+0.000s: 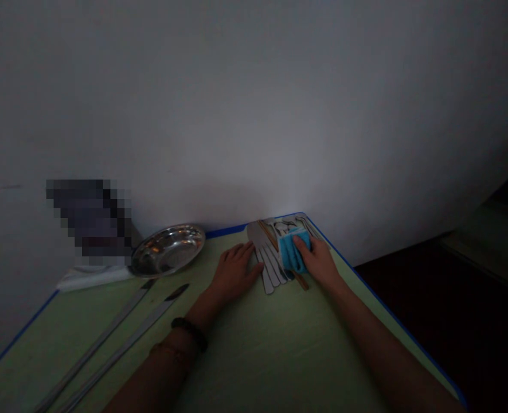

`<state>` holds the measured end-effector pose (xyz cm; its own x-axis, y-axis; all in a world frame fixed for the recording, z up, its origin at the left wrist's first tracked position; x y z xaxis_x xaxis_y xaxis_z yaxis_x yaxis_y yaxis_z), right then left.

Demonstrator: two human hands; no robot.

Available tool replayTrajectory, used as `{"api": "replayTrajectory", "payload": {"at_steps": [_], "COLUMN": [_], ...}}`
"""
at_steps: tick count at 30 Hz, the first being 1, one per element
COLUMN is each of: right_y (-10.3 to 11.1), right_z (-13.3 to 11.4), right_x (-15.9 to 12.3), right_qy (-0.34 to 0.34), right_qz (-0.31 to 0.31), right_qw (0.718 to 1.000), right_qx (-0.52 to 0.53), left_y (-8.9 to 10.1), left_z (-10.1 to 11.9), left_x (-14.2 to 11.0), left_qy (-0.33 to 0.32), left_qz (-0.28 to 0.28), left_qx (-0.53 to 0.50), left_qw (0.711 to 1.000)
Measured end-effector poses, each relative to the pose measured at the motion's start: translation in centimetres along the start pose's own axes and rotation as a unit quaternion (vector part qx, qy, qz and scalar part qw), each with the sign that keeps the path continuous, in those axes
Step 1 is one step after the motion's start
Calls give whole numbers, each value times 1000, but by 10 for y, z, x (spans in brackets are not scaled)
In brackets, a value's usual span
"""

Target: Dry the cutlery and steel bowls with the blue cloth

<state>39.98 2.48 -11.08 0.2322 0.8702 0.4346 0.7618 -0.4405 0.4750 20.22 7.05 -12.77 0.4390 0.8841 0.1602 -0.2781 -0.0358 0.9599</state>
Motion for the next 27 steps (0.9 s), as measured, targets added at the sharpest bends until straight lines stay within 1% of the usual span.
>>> {"api": "replayTrajectory", "payload": {"at_steps": [4, 8, 11, 12, 13, 14, 15, 16, 17, 18, 19, 20, 21, 22, 24, 25, 27], "right_y": [-3, -10, -20, -26, -33, -42, -53, -64, -76, -87, -98, -108, -117, -126, -143, -150, -160], "right_z": [0, -5, -16, -22, -27, -32, -38, -45, -52, -59, -65, -71, -77, -81, -88, -91, -95], "right_x": [-2, -6, -14, -18, -23, -30, -37, -45, -53, -60, -67, -71, -74, -75, -74, -72, -68], "right_qy": [-8, -20, -34, -48, -72, -103, -143, -186, -228, -266, -298, -321, -338, -348, -361, -365, -367], "right_qz": [-1, -14, -39, -52, -66, -83, -104, -125, -144, -163, -179, -192, -201, -207, -209, -206, -193], "right_qw": [1000, 999, 995, 990, 980, 960, 929, 889, 846, 805, 768, 738, 713, 694, 667, 658, 645], "right_qx": [12, 41, 80, 118, 174, 246, 325, 400, 459, 505, 538, 562, 581, 595, 617, 626, 642], "left_y": [-2, -4, 2, 6, 12, 19, 29, 39, 48, 58, 69, 79, 88, 96, 111, 117, 124], "left_z": [3, 3, 0, -2, -4, -8, -13, -19, -29, -41, -55, -70, -85, -99, -124, -133, -144], "left_x": [3, 4, -8, -16, -26, -37, -50, -63, -75, -86, -94, -101, -106, -110, -112, -112, -112], "left_qy": [7, 14, 13, 9, 0, -9, -25, -47, -52, -43, -20, 0, 23, 45, 97, 120, 151], "left_qz": [27, 44, 43, 40, 33, 26, 14, -7, -38, -71, -92, -116, -133, -162, -175, -177, -185], "left_qx": [-4, -21, -37, -39, -44, -48, -55, -80, -99, -108, -111, -106, -95, -75, -27, -4, 26], "left_qw": [1000, 999, 998, 998, 998, 998, 998, 996, 993, 991, 989, 988, 986, 983, 979, 977, 971]}}
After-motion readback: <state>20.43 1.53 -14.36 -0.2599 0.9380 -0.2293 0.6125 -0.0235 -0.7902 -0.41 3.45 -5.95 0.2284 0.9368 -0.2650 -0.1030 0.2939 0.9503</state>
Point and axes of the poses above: each hand's wrist, its own x-axis towards the middle knuckle, its own y-axis out of the back of the hand, z = x × y, the point moved 5 cm from there along x, towards the middle knuckle, and after that the axes turned 10 degrees about y, right-handed, at the moved point
